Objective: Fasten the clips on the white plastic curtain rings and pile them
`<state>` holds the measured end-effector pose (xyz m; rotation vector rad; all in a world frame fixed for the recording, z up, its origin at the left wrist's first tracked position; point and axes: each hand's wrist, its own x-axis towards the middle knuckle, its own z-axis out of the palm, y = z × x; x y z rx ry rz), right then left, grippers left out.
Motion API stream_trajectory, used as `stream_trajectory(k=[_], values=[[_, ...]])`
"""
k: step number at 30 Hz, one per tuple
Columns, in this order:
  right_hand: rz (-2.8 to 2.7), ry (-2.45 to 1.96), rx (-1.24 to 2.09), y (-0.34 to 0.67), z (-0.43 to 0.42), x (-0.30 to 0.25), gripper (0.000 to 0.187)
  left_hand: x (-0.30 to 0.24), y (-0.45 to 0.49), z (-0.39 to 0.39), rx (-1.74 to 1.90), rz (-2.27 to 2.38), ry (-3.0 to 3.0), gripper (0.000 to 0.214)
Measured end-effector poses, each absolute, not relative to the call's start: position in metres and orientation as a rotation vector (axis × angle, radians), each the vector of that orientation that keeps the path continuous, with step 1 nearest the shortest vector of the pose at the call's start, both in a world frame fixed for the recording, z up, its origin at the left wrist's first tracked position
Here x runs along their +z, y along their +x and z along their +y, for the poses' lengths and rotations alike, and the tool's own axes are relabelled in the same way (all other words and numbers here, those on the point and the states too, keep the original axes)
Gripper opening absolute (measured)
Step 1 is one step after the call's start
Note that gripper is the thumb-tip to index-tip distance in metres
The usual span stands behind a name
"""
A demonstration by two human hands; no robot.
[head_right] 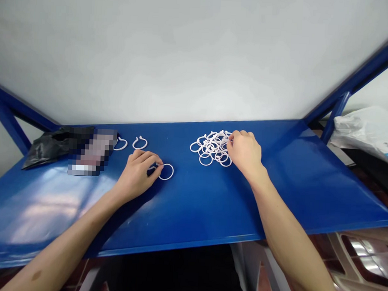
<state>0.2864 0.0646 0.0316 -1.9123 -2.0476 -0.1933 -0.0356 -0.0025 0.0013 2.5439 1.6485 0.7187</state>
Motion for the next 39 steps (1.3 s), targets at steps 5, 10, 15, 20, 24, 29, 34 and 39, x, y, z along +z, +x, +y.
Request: stream_trajectory(k=[5, 10, 15, 20, 24, 29, 34, 39], values=[[-2.036, -1.818, -0.259, 0.287, 0.062, 0.032, 0.020, 0.004, -0.036, -0.003, 0.783, 1.664, 2.462, 0.010], [-1.987, -1.649, -0.252, 0.270, 0.056, 0.034, 0.022, 0.009, -0.035, -0.005, 0.920, 1.682, 2.322, 0.013], [-2.159, -1.137, 0.219, 0.227, 0.027, 0.022, 0.021, 0.013, -0.030, -0.011, 1.014, 1.556, 2.160, 0.017], [-2.223, -0.889, 0.828, 0.197, -0.002, 0.006, 0.026, 0.014, -0.025, -0.016, 1.076, 1.393, 2.116, 0.014], [-2.048, -0.878, 0.882, 0.196, -0.006, 0.001, 0.029, 0.017, -0.022, -0.018, 1.053, 1.429, 2.037, 0.018], [-2.029, -0.871, 0.865, 0.198, -0.004, 0.002, 0.021, 0.020, -0.020, -0.021, 0.979, 1.422, 1.980, 0.022], [-2.057, -0.775, 0.730, 0.198, -0.004, 0.001, 0.015, 0.015, -0.016, -0.025, 0.981, 1.388, 2.006, 0.018], [-2.181, -0.613, 0.504, 0.200, -0.005, 0.001, 0.019, 0.006, -0.014, -0.026, 1.026, 1.358, 2.156, 0.018]])
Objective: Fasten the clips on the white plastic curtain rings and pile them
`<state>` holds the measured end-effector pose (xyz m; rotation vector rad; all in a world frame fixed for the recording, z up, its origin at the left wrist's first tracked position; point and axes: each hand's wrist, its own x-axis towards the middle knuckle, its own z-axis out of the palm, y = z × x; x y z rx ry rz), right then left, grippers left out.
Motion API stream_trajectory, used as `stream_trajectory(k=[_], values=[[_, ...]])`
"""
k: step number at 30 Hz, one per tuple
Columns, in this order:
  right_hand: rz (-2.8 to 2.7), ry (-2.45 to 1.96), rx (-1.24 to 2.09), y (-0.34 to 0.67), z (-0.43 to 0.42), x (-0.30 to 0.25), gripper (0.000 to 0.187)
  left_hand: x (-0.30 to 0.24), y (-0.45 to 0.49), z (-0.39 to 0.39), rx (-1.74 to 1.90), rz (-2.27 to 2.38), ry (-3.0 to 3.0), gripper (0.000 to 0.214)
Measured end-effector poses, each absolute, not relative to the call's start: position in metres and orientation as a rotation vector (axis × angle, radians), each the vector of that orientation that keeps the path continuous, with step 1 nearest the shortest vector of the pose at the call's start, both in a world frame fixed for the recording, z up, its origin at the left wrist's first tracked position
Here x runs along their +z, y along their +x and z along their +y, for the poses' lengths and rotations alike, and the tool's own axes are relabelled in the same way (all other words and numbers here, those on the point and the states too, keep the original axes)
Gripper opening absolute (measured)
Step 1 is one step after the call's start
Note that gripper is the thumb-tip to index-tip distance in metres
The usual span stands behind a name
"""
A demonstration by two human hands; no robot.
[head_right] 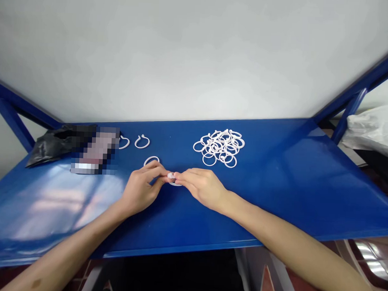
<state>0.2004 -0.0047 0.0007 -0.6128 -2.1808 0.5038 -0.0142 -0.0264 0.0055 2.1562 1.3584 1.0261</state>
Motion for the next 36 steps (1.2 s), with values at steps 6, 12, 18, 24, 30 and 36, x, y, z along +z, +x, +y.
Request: stream_trajectory(k=[6, 12, 18, 24, 30, 36], values=[[-2.256, -0.556, 0.318, 0.202, -0.006, 0.002, 0.021, 0.003, -0.015, -0.023, 1.105, 1.202, 2.310, 0.020], [-2.287, -0.568, 0.292, 0.201, -0.002, -0.002, 0.022, 0.006, -0.016, -0.021, 1.106, 1.155, 2.460, 0.019], [-2.097, -0.891, 0.132, 0.214, 0.038, 0.005, 0.020, 0.005, -0.028, -0.006, 0.976, 1.426, 2.572, 0.021], [-1.880, -1.428, -0.134, 0.257, 0.081, 0.003, 0.026, 0.002, -0.054, 0.008, 0.568, 1.865, 2.522, 0.033], [-1.903, -1.502, -0.157, 0.261, 0.085, 0.003, 0.033, 0.002, -0.065, 0.011, 0.394, 1.843, 2.411, 0.017], [-2.000, -1.189, -0.070, 0.236, 0.054, 0.011, 0.030, 0.010, -0.056, 0.006, 0.440, 1.831, 2.307, 0.011]])
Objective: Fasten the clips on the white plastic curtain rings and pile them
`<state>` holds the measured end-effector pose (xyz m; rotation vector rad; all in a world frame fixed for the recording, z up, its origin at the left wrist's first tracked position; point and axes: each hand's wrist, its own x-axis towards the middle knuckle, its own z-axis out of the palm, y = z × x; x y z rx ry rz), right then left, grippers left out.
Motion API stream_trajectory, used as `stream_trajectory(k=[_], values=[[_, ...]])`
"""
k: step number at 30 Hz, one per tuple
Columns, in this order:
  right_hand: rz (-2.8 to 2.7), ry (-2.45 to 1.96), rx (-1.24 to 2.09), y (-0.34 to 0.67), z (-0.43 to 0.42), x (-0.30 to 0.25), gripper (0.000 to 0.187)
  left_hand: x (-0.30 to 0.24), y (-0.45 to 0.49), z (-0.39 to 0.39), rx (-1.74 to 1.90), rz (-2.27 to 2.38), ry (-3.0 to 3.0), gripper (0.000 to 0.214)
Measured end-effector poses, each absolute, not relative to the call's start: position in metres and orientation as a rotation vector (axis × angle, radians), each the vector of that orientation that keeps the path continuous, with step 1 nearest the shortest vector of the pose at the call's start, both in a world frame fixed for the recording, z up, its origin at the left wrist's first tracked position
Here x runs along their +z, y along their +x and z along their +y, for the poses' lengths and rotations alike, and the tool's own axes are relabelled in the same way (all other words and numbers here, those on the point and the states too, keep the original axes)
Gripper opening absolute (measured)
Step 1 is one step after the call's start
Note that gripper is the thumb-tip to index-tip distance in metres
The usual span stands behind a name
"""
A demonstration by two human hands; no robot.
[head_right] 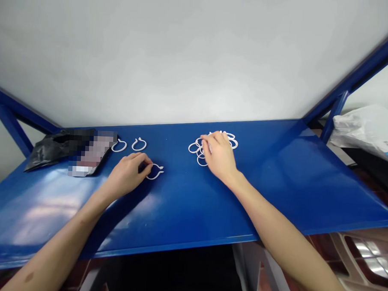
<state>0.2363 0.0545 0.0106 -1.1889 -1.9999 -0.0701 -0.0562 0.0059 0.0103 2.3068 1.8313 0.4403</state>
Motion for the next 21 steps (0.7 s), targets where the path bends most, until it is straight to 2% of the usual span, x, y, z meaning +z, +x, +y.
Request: stream_trajectory(k=[4, 7, 13, 17, 21], values=[[-2.221, -0.955, 0.349, 0.206, 0.018, 0.008, 0.026, 0.016, -0.042, -0.003, 0.612, 1.844, 2.169, 0.014], [-2.276, -1.004, 0.669, 0.192, 0.001, 0.008, 0.031, 0.016, -0.032, -0.010, 0.804, 1.840, 2.134, 0.015], [-2.118, -1.030, 1.064, 0.192, -0.002, 0.010, 0.017, 0.010, -0.023, -0.017, 0.927, 1.779, 2.224, 0.017], [-2.008, -0.997, 1.158, 0.190, -0.001, 0.007, 0.006, 0.007, -0.022, -0.017, 0.883, 1.753, 2.212, 0.015], [-1.977, -1.029, 1.082, 0.188, 0.002, 0.002, 0.011, 0.008, -0.020, -0.018, 0.847, 1.619, 2.092, 0.015]])
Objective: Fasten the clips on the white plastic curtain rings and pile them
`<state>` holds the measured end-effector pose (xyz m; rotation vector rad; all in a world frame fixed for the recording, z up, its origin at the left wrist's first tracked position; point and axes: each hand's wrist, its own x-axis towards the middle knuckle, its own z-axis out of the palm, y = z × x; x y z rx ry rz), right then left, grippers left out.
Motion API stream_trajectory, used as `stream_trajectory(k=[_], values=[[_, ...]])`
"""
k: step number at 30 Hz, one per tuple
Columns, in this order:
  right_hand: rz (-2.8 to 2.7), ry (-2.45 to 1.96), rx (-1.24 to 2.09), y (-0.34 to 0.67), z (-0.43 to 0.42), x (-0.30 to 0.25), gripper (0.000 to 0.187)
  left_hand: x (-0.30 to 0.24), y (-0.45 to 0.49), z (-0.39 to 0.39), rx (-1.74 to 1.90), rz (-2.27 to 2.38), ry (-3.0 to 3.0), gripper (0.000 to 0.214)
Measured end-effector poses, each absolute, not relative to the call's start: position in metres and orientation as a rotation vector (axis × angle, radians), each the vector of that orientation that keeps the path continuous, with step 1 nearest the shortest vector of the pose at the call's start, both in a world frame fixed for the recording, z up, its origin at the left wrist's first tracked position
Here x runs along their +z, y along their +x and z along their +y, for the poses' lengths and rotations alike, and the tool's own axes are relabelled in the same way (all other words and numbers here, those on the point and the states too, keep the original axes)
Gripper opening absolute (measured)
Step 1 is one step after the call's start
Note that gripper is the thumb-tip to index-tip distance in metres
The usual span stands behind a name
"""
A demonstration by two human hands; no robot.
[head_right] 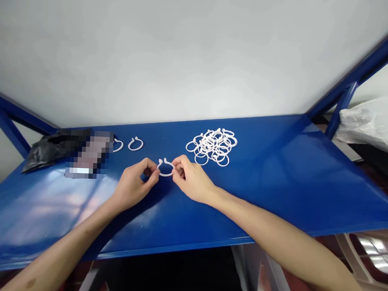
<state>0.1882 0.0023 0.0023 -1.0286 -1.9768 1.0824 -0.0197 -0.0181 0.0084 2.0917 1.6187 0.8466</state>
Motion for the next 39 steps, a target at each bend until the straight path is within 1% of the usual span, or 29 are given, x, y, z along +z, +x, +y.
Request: stream_trajectory(k=[4, 6, 10, 12, 19, 24, 26, 29, 31, 35, 39], values=[[-2.032, -1.029, 0.912, 0.190, 0.005, 0.001, 0.026, 0.012, -0.019, -0.018, 0.803, 1.495, 1.966, 0.017], [-2.070, -1.014, 0.846, 0.191, 0.005, 0.002, 0.029, 0.013, -0.020, -0.018, 0.766, 1.461, 1.933, 0.022], [-2.120, -0.983, 0.835, 0.190, 0.004, 0.004, 0.024, 0.014, -0.022, -0.017, 0.706, 1.387, 1.973, 0.038], [-2.129, -0.950, 0.835, 0.190, 0.003, 0.004, 0.021, 0.013, -0.022, -0.016, 0.708, 1.368, 1.994, 0.041], [-2.203, -0.799, 0.696, 0.193, 0.003, -0.001, 0.021, 0.003, -0.022, -0.019, 0.748, 1.291, 2.052, 0.037], [-2.363, -0.648, 0.508, 0.196, 0.003, -0.005, 0.025, -0.002, -0.024, -0.023, 0.771, 1.242, 2.107, 0.036], [-2.390, -0.657, 0.454, 0.195, 0.003, -0.004, 0.025, -0.001, -0.023, -0.021, 0.773, 1.253, 2.118, 0.037], [-2.357, -0.770, 0.370, 0.193, 0.005, 0.003, 0.026, 0.003, -0.024, -0.013, 0.773, 1.299, 2.140, 0.038], [-2.298, -0.937, 0.256, 0.197, 0.012, 0.011, 0.027, 0.005, -0.028, -0.006, 0.790, 1.382, 2.191, 0.034], [-2.060, -1.524, 0.009, 0.224, 0.038, 0.027, 0.030, 0.000, -0.050, 0.012, 0.816, 1.785, 2.366, 0.029], [-1.837, -1.947, -0.144, 0.263, 0.063, 0.038, 0.026, -0.010, -0.074, 0.026, 0.739, 2.125, 2.439, 0.039]])
